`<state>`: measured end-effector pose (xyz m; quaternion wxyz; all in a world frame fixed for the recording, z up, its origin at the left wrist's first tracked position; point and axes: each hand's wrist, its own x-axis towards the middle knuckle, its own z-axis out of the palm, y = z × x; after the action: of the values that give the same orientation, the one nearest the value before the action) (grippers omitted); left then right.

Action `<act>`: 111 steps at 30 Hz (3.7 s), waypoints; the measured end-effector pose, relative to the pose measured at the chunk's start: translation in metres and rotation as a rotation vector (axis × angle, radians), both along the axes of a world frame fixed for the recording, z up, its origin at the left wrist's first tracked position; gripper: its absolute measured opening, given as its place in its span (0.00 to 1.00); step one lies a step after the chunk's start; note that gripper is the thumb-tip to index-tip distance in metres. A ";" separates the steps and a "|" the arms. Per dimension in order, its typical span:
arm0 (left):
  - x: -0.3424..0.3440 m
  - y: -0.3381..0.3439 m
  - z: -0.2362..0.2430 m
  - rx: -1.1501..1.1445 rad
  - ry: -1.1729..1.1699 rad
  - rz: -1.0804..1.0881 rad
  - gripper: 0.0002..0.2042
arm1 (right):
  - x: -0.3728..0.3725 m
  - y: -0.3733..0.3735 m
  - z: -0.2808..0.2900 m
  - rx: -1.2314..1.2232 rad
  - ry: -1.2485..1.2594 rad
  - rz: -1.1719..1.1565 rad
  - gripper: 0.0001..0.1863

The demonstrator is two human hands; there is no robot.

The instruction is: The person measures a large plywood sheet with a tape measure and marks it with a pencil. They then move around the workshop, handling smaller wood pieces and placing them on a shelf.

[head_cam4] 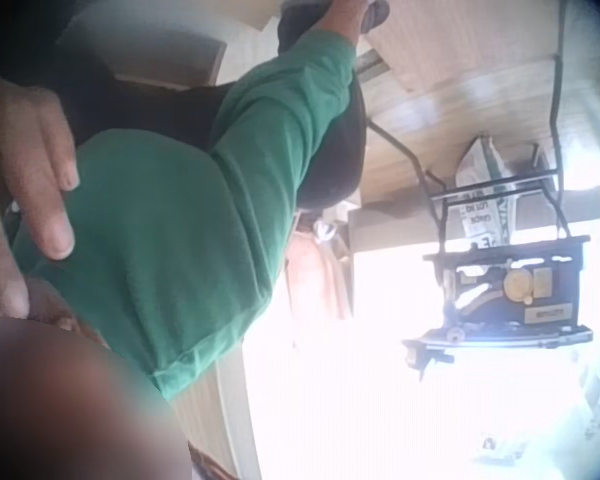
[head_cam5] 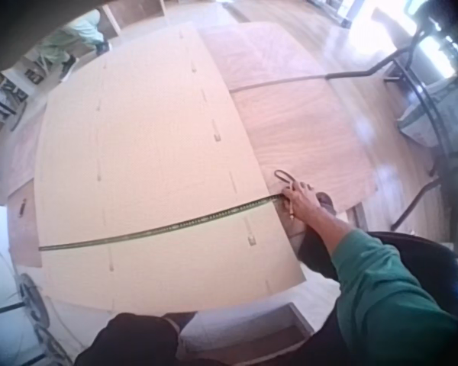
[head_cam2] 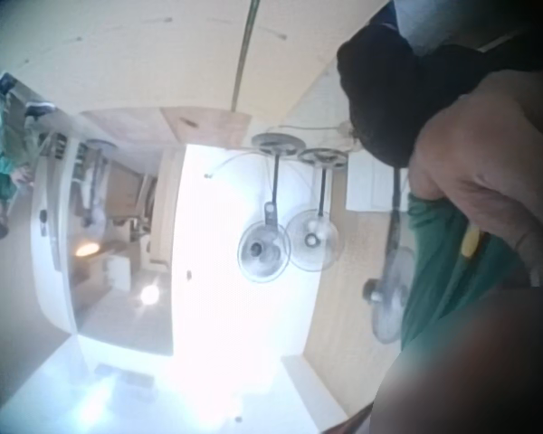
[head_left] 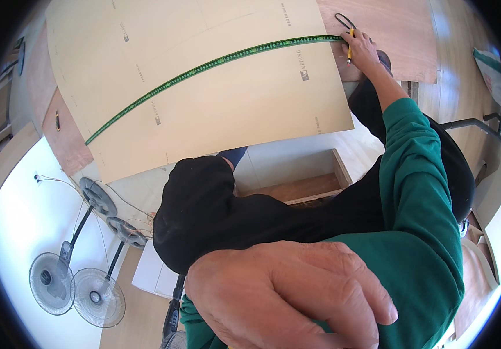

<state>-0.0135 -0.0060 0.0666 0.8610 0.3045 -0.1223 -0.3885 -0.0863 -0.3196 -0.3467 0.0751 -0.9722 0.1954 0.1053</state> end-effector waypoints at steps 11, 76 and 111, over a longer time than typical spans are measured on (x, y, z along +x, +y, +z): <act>-0.018 0.005 -0.017 -0.318 -0.068 0.181 0.10 | 0.010 -0.005 0.001 0.016 0.094 -0.013 0.19; 0.004 -0.026 -0.071 0.630 0.095 -0.185 0.32 | 0.014 0.141 0.402 0.583 -0.773 0.032 0.19; -0.017 -0.024 -0.057 0.271 0.406 0.005 0.27 | 0.028 0.194 0.384 0.740 -0.879 0.086 0.10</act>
<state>-0.0301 -0.0300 0.0101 0.8201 0.3333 0.1071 -0.4526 -0.0584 -0.1258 0.0370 0.4801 -0.8407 0.0563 -0.2441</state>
